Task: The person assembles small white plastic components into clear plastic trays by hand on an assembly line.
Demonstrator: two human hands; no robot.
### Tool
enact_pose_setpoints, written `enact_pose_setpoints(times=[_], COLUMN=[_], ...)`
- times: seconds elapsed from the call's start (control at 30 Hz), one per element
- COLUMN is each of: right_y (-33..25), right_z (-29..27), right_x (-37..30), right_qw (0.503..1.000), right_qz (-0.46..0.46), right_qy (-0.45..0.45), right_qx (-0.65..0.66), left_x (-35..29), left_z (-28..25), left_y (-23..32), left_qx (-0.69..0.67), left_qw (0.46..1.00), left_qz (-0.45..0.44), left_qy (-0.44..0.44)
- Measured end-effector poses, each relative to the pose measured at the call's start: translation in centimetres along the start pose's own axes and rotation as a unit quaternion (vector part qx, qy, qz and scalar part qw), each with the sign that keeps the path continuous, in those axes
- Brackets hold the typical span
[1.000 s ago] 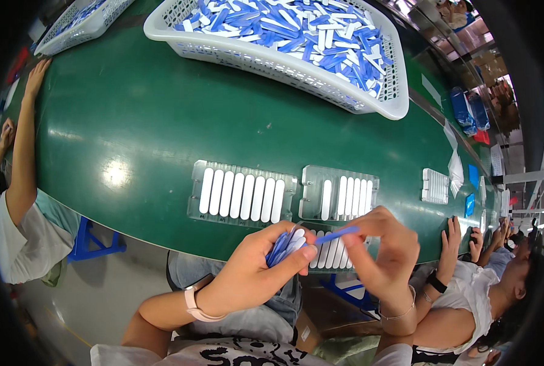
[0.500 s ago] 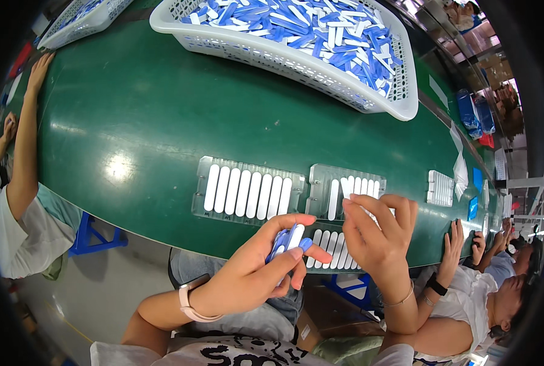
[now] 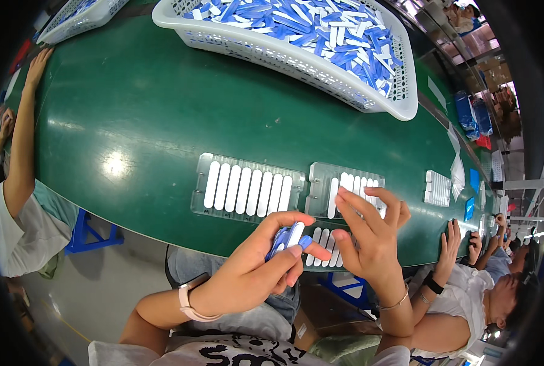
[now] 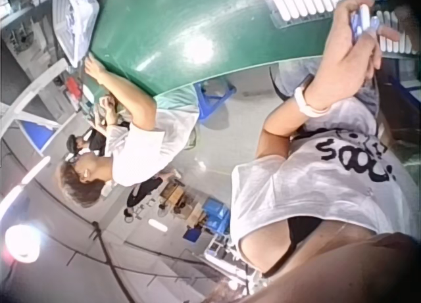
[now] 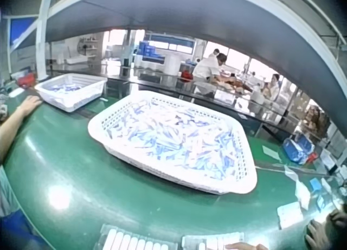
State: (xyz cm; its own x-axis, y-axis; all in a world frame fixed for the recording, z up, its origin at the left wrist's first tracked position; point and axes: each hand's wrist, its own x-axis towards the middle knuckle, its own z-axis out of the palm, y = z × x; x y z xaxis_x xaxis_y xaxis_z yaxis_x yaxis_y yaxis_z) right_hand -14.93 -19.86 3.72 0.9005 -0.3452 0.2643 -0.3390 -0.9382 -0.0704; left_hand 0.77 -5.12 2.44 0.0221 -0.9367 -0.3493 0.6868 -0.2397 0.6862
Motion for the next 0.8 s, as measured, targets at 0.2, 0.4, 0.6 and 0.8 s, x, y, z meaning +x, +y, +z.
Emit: enact_pose_setpoints(times=[0.2, 0.4, 0.6, 0.8], right_y=[-0.5, -3.5, -3.0, -2.4], right_z=[-0.3, -1.6, -1.8, -1.8], right_x=[-0.7, 0.2, 1.7, 1.8], right_qw=[0.995, 0.989, 0.913, 0.961], right_qz=[0.024, 0.091, 0.149, 0.127], right_qy=[-0.030, 0.075, -0.070, 0.031], right_qx=[0.090, 0.085, 0.373, 0.245], left_x=[-0.1, -0.3, -0.8, -0.7], left_z=[-0.5, 0.5, 0.0, -0.3], left_y=[0.0, -0.8, -1.1, -0.5], left_qx=[-0.030, 0.012, 0.050, 0.091], left_qw=[0.999, 0.999, 0.997, 0.994], left_qz=[-0.013, 0.041, 0.058, 0.053], left_qy=[-0.025, -0.001, -0.017, 0.004])
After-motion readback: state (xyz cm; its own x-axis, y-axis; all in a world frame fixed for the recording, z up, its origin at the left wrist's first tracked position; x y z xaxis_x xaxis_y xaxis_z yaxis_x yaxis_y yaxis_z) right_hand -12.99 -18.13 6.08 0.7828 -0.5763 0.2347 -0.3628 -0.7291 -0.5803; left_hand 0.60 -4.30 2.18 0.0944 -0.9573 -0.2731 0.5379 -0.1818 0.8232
